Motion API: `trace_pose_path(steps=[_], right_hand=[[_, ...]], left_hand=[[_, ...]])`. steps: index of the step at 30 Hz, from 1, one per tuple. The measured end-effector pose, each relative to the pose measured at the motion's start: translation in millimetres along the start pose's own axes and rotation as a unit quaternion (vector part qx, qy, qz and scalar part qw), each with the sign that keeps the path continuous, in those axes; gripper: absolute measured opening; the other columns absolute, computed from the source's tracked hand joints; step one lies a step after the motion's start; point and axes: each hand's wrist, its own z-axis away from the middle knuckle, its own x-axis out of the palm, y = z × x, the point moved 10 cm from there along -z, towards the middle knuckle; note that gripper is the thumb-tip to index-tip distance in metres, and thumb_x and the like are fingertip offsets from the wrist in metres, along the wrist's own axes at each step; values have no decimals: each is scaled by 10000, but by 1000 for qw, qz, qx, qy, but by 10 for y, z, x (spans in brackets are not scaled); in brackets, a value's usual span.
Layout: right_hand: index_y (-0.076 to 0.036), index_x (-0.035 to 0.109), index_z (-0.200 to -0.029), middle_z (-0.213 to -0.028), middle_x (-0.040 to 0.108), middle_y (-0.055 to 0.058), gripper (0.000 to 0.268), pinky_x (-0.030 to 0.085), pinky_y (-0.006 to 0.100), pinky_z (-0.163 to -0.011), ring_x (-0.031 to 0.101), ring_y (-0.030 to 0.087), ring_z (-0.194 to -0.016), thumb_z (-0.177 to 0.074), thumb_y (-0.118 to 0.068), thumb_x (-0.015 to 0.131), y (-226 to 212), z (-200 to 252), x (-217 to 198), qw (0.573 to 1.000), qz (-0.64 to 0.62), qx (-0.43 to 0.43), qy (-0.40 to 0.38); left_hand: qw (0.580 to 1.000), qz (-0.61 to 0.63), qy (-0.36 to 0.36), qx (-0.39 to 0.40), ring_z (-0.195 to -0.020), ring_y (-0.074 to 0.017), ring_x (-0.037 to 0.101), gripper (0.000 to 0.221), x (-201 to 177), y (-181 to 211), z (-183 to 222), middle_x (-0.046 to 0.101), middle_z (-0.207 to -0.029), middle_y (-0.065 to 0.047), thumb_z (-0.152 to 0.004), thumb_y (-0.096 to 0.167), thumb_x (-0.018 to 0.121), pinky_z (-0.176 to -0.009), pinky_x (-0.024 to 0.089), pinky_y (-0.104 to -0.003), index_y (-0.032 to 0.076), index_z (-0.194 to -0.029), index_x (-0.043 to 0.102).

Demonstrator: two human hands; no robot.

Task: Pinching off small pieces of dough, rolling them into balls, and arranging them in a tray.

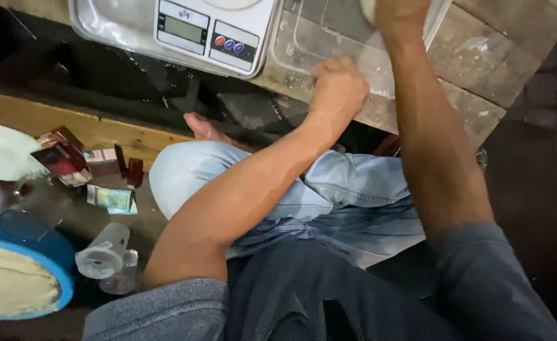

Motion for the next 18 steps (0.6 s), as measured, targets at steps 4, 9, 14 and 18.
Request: trace_pose_path(steps=[4, 9, 14, 18], right_hand=[[-96, 673, -1221, -997, 704, 85, 232, 503, 363, -737, 600, 226, -791, -1060, -262, 662, 304, 366, -46, 982, -17, 141, 129], [-91, 574, -1303, -1038, 710, 105, 282, 524, 349, -747, 600, 210, -820, -1123, -283, 474, 496, 885, -273, 925, -22, 272, 266], [3, 484, -1472, -1522, 468, 188, 377, 409, 432, -1209, 481, 351, -1418, -1097, 24, 517, 558, 1202, -179, 921, -157, 282, 217], [51, 475, -1328, -1421, 458, 232, 381, 367, 490, -1125, 442, 408, -1332, -951, 30, 523, 8, 861, -422, 939, -110, 231, 229]], left_hand=[[998, 46, 34, 4, -677, -313, 525, 171, 31, -8, -40, 589, -798, -187, -820, 137, 609, -515, 367, -434, 36, -736, 718], [998, 46, 48, -2, -681, -293, 530, 160, 45, -16, -65, 595, -784, -169, -811, 130, 608, -531, 389, -448, 58, -716, 715], [985, 158, 66, -3, -619, -237, 616, 128, 99, -93, -40, 680, -742, -103, -762, 161, 660, -529, 469, -403, 145, -698, 770], [964, 234, 122, 32, -590, -310, 608, 125, 26, -195, 73, 681, -739, -176, -776, 138, 642, -536, 478, -466, 68, -735, 738]])
